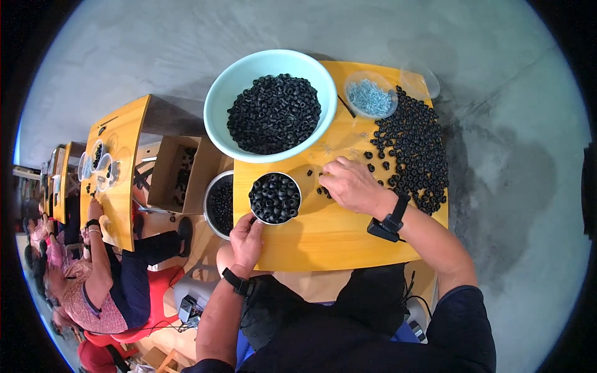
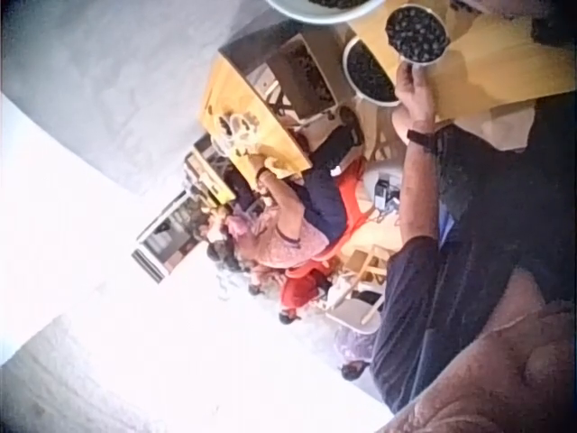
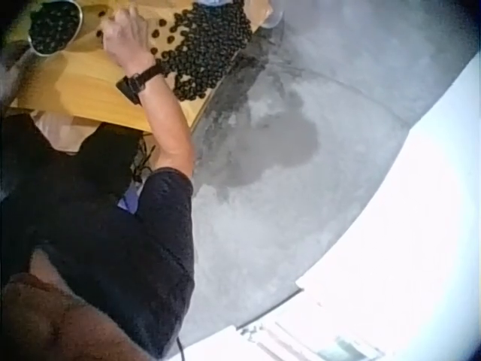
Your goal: Sorting and inspecting black plastic or rubber ring-shaped components from a large bowl into smaller containers.
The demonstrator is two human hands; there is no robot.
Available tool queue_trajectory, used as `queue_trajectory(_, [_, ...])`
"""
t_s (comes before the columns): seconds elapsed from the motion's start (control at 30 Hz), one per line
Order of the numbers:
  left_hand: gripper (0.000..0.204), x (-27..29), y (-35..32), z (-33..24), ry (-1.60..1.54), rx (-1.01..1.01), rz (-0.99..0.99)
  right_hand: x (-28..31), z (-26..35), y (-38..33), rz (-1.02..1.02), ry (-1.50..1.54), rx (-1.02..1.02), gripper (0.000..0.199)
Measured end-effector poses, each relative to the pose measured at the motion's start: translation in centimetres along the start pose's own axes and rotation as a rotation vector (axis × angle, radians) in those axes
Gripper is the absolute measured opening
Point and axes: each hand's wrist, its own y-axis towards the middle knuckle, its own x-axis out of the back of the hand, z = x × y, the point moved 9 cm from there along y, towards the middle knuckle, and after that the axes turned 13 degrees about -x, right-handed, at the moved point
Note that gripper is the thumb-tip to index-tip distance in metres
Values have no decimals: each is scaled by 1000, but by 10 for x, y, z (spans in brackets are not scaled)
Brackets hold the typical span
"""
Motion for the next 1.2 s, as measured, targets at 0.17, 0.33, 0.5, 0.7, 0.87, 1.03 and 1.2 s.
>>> queue_trajectory(0.17, [22, -4, 0, -6, 13, 10, -23, 8, 13, 2, -70, 51, -6, 11])
queue_trajectory(0.33, [22, 0, 1, -6, 49, -29, -27, -5, 13, 16, -74, 53, -44, 19])
queue_trajectory(0.5, [21, -1, 0, -7, 66, -15, -52, -39, 15, 30, 28, -104, 18, 29])
queue_trajectory(0.7, [19, -1, 2, -7, 100, -64, -66, -61, 11, 22, 47, -205, 17, 32])
queue_trajectory(0.87, [18, -1, 2, -10, 92, -82, -70, -46, -3, 9, -26, -346, 20, 32])
queue_trajectory(1.03, [17, -2, 1, -12, 114, -73, -53, -21, -2, 13, -99, -223, -50, 32])
queue_trajectory(1.2, [17, -2, -2, -13, 81, -63, -50, -31, -8, 31, -84, -194, -123, 36])
